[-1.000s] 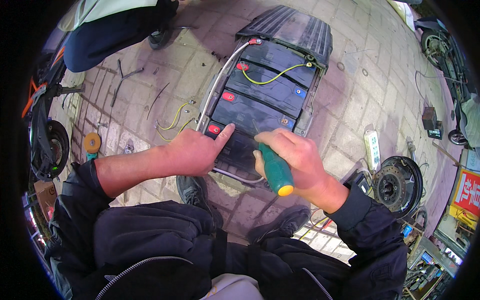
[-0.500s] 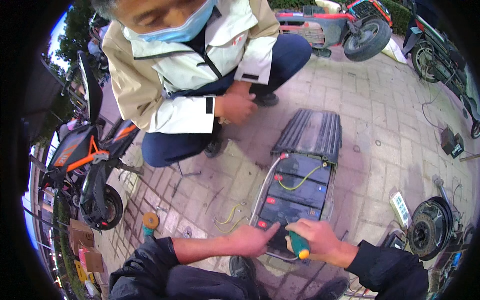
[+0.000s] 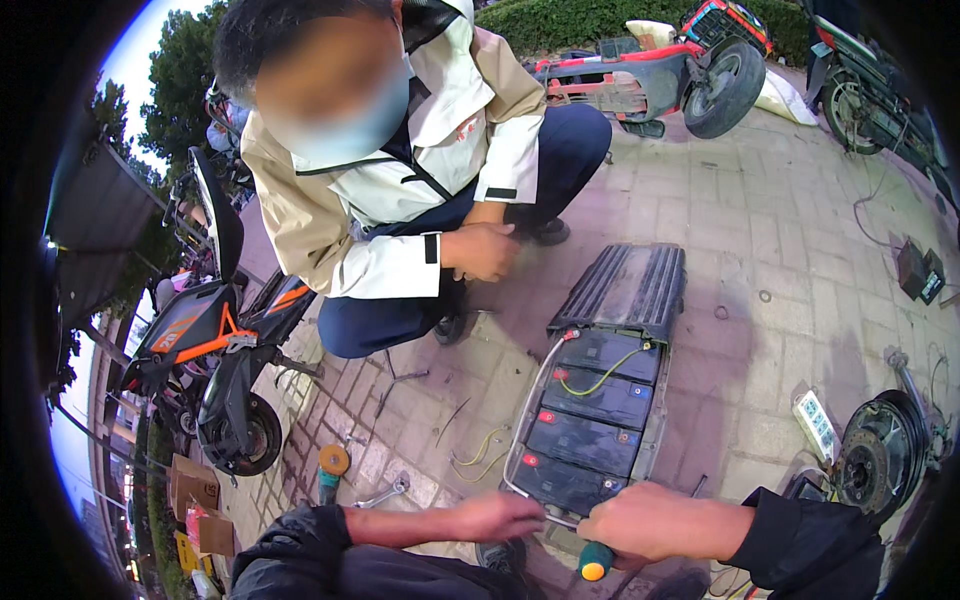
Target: The person works on a large battery pack, using a screwdriver to tighten or loosen screws on the terminals and handling colored wires.
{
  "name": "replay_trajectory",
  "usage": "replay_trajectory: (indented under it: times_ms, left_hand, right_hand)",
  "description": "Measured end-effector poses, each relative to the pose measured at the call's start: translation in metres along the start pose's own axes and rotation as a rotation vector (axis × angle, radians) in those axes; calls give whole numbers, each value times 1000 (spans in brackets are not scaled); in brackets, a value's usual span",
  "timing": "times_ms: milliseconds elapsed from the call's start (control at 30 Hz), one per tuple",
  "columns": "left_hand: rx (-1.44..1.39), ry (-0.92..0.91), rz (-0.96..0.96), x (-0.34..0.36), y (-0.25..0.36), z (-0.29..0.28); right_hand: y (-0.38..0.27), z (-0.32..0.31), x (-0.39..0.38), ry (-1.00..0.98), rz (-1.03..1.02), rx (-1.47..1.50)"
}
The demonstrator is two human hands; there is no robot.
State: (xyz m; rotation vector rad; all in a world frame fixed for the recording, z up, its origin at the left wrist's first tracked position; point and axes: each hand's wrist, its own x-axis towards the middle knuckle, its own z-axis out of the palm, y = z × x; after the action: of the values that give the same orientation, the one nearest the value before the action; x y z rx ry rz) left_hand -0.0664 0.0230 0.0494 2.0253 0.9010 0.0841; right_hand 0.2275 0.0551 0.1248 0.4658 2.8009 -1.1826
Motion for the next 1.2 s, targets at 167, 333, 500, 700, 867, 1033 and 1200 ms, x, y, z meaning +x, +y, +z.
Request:
replay_trajectory:
  times_ms: [167,333,500,700,867,1033,1200]
  left_hand:
    - [20,211,-286,4,-64,-14]
    - [194,261,-485,-17,-174,9]
    - [274,246,-615,-7,-196,3]
    - [210,101,-510,22,-50,-71]
    - [161,41,-373,16,87,-114]
    - [156,211,-214,-19,158,-115]
    - [156,316,-212,-41,167,-93]
  right_hand:
    - [-1,-9,-16,61,-9,-5]
    - [19,6,-3,69,-147,40]
    - [29,13,3,-24,-127,56]
    - [31,-3,-17,287,-138,105]
    - [14,-47,-7,666,-251,210]
    - [-12,-87,16,637,-384,353]
    - [-26,-91,26,452,-255,630]
